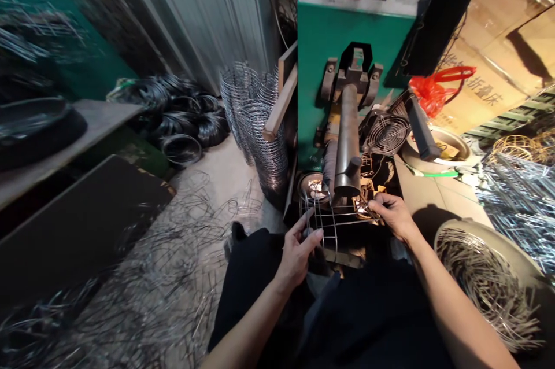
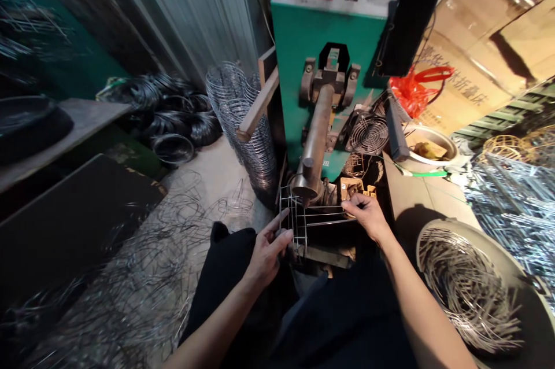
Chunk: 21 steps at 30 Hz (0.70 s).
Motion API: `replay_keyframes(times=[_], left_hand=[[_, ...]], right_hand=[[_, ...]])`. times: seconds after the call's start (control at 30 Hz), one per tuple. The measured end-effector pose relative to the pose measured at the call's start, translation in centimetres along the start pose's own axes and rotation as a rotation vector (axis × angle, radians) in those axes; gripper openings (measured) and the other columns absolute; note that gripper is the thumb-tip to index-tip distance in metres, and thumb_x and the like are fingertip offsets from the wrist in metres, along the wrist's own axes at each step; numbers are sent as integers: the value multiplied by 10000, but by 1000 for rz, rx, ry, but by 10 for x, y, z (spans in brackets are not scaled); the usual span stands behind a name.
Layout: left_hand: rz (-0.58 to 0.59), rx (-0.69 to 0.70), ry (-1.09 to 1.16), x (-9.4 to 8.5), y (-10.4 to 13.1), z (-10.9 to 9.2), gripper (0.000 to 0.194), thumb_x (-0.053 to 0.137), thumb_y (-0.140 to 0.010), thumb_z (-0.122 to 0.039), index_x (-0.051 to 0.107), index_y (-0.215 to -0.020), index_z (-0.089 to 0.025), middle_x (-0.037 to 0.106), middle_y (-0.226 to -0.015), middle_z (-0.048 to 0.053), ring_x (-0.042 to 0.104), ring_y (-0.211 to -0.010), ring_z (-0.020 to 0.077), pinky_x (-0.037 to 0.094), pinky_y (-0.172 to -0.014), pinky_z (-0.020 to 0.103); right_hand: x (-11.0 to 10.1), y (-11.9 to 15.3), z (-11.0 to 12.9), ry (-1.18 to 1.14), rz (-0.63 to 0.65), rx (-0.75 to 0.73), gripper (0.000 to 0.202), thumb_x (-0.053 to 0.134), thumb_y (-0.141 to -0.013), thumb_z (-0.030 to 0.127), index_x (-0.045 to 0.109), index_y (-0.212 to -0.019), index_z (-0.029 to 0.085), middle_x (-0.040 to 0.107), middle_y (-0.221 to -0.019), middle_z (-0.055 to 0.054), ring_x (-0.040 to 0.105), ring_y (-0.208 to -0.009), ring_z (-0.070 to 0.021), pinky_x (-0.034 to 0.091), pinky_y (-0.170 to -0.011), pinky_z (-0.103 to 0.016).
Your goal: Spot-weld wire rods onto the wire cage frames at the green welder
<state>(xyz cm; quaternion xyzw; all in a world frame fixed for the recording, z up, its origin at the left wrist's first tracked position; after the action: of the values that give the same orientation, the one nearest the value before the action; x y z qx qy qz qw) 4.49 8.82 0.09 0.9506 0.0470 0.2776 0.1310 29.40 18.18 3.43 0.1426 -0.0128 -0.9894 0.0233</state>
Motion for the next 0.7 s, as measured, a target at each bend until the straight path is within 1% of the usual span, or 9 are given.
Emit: replay_keyframes(times=[0.23, 0.37, 0.43, 0.5, 0.57, 0.63, 0.7], left_hand=[[24, -39, -5, 4, -3, -1, 803, 805, -729, -373, 498, -1438, -155, 463, -551, -88, 393, -437, 53, 460, -478, 199], [-31, -4, 5, 4, -1, -1, 735, 819, -721, -344, 554, -1376, -144, 467, -584, -84, 405, -467, 45, 454, -467, 173], [-34, 18, 8, 5, 0, 0, 698, 809, -737, -333, 560, -1359, -136, 458, -583, -88, 415, -468, 45, 457, -462, 171], [-22, 26, 11, 6, 1, 1, 693, 791, -760, -334, 538, -1372, -130, 448, -567, -96, 434, -449, 53, 469, -448, 187], [-8, 21, 19, 8, 3, 2, 712, 780, -771, -344, 509, -1394, -128, 443, -545, -104, 445, -421, 65, 483, -431, 210], [-13, 16, 31, 8, 6, 2, 733, 781, -769, -354, 494, -1404, -127, 455, -534, -105, 446, -406, 70, 497, -425, 227], [-32, 19, 41, 8, 10, 3, 740, 788, -761, -356, 495, -1399, -121, 470, -532, -103, 447, -405, 71, 506, -428, 231]], right_hand=[[-6, -3, -7, -5, -18, -23, 524, 773, -700, 553, 420, -543, 199, 386, -566, 39, 327, -565, -104, 281, -548, -271], [-7, 2, -12, -27, -27, -26, 501, 763, -728, 519, 419, -550, 201, 371, -571, 44, 329, -568, -107, 289, -560, -271], [-10, 7, -11, -13, -64, -47, 440, 749, -752, 502, 470, -593, 200, 427, -602, 33, 383, -593, -121, 330, -591, -276], [-15, 16, -5, 52, -161, -132, 338, 721, -789, 480, 541, -704, 207, 515, -701, 7, 469, -685, -155, 388, -676, -295], [-18, 30, 2, 128, -242, -263, 258, 680, -831, 450, 574, -797, 217, 577, -860, -33, 537, -852, -203, 418, -804, -333], [-13, 45, 6, 195, -227, -365, 228, 658, -852, 421, 588, -781, 216, 594, -1031, -73, 543, -1029, -250, 404, -916, -378], [-4, 56, 5, 232, -172, -402, 248, 654, -857, 393, 586, -710, 205, 578, -1148, -90, 514, -1146, -283, 379, -980, -412]])
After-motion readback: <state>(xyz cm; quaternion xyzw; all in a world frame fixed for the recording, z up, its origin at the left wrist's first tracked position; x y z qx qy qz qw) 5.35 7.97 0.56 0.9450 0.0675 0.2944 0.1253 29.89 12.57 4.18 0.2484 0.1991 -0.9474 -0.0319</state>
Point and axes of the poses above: each hand's wrist, its own y-axis away from the middle knuckle, its own x-axis out of the palm, z = x × y, the point moved 4 cm from there along -y, towards the middle knuckle
